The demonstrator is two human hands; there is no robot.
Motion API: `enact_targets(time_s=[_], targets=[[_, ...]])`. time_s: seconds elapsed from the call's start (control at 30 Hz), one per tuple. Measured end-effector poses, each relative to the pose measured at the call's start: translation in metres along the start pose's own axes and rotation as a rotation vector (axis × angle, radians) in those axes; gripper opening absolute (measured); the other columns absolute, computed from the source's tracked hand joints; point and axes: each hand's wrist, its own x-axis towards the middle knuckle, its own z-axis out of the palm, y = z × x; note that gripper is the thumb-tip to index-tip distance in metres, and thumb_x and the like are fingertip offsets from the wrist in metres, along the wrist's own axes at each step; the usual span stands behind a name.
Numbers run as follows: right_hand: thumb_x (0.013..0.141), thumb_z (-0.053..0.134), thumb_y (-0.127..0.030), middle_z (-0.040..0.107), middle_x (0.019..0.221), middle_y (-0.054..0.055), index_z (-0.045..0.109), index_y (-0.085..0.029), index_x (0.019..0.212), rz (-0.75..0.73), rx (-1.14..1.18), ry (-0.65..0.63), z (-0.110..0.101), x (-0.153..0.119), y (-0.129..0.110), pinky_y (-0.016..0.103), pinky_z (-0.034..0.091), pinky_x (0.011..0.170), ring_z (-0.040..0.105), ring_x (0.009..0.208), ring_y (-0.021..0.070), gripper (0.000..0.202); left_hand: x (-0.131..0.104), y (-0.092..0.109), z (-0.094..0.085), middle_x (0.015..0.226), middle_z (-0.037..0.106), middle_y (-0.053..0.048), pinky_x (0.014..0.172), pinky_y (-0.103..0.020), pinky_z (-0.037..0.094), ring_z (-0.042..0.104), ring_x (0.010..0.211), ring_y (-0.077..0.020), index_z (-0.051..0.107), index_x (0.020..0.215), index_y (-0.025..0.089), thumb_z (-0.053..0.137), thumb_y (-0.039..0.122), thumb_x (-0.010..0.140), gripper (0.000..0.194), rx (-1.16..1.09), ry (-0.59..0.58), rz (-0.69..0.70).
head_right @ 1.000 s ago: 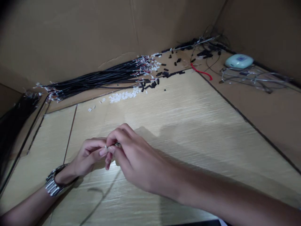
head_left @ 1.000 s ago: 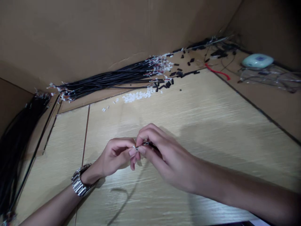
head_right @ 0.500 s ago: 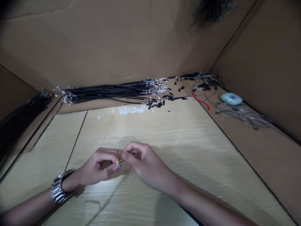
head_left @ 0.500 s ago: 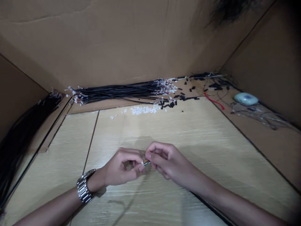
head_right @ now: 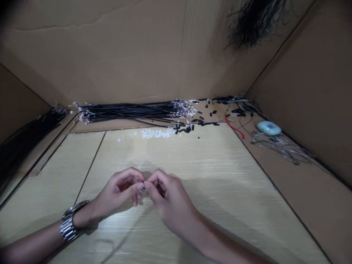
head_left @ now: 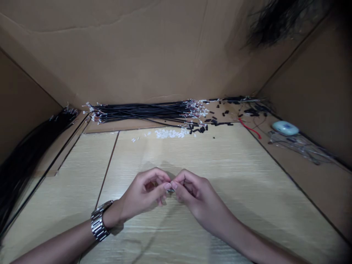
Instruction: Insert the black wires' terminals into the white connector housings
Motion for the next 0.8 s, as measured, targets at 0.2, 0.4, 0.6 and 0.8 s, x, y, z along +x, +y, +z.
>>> enact_targets(time_s=[0.2, 0.4, 0.6, 0.8], targets=[[0.095, 0.050, -0.035, 0.051, 0.061, -0.003, 0.054, -0.018, 0.077, -0.023, -0.082, 0.022, 0.001, -0.002, 0.003, 0.023, 0.030, 0.050, 0.041, 0.054, 0.0102, 0.025, 0.002, 0.000, -0.001, 0.069, 0.059, 0.002, 0.052, -0.020, 0.055, 0.062, 0.057, -0.0094, 0.058, 0.093, 0.015, 0.060, 0.036, 0.093, 0.021, -0.042, 0.007, -0.019], [0.094, 0.051, -0.039, 0.048, 0.062, -0.004, 0.054, -0.018, 0.079, 0.035, 0.022, 0.071, 0.003, 0.001, 0.009, 0.022, 0.029, 0.048, 0.039, 0.053, 0.0094, 0.026, 0.003, 0.001, 0.000, 0.071, 0.058, 0.002, 0.052, -0.020, 0.055, 0.061, 0.057, -0.0086, 0.058, 0.092, 0.015, 0.059, 0.037, 0.093, 0.022, -0.028, 0.015, -0.020], [0.095, 0.053, -0.040, 0.052, 0.072, -0.003, 0.054, -0.020, 0.086, 0.071, 0.126, 0.030, 0.002, 0.001, 0.006, 0.022, 0.027, 0.046, 0.036, 0.052, 0.0081, 0.022, 0.003, 0.003, 0.000, 0.068, 0.057, 0.002, 0.050, -0.019, 0.054, 0.058, 0.056, -0.0085, 0.056, 0.093, 0.015, 0.059, 0.039, 0.093, 0.024, -0.068, 0.043, -0.013], [0.097, 0.052, -0.035, 0.057, 0.078, -0.001, 0.057, -0.021, 0.086, -0.004, 0.092, -0.110, 0.000, -0.003, -0.003, 0.024, 0.036, 0.061, 0.048, 0.067, 0.0111, 0.018, 0.006, 0.003, -0.001, 0.067, 0.053, 0.003, 0.049, -0.019, 0.054, 0.053, 0.054, -0.0075, 0.055, 0.092, 0.015, 0.058, 0.038, 0.093, 0.023, -0.079, 0.073, 0.009]])
